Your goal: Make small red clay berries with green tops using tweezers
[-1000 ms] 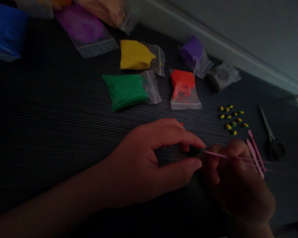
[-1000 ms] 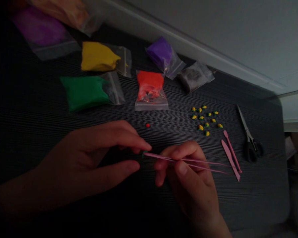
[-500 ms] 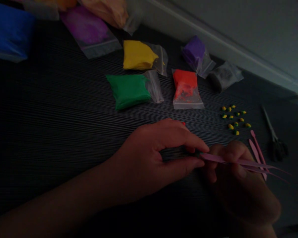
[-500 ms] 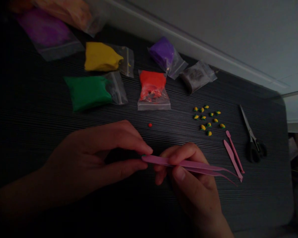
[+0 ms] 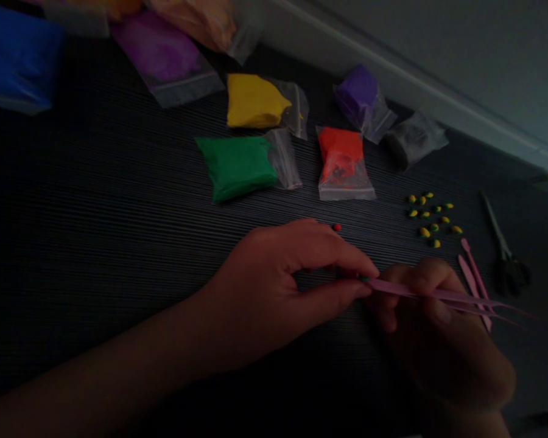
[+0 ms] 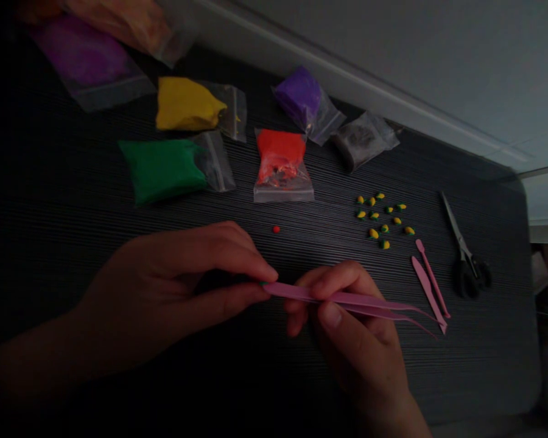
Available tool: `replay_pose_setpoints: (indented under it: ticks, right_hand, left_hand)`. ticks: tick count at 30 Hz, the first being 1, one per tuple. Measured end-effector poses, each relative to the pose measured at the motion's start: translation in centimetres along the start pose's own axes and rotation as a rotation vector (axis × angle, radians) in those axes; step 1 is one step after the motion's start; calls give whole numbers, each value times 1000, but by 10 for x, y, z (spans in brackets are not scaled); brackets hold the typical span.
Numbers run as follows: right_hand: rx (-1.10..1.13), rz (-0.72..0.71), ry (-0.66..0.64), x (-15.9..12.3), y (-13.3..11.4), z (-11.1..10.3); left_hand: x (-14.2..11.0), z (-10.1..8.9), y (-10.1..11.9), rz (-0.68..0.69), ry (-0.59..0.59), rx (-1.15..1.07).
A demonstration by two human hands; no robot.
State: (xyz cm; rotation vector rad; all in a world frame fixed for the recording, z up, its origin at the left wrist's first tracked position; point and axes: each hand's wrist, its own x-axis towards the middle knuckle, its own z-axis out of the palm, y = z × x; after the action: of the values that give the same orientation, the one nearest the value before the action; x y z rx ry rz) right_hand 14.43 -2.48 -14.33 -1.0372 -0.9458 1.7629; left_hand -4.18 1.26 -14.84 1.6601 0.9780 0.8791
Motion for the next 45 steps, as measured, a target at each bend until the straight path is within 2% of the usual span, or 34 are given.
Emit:
replay_pose_setpoints:
  ticks: [17, 27, 33, 37, 40, 45]
  right_hand:
    - [-40, -42, 78, 2, -2, -3]
    - [-196, -186, 276, 3, 4, 1]
    - [-281, -219, 403, 6, 7, 2]
    - [-359, -277, 414, 8, 7, 0]
    - [-365, -244, 439, 8, 5, 0]
    - [-317, -256, 453, 6, -2, 3]
  left_hand:
    - [-1, -1, -1, -40, 1, 2]
    - [-1, 0, -2, -47, -12, 21]
    - [-1, 6, -6, 52, -29, 198]
    - [-3, 13, -9, 161, -68, 392]
    - [-3, 15, -11, 183, -136, 492]
    - [-3, 16, -12, 170, -153, 560]
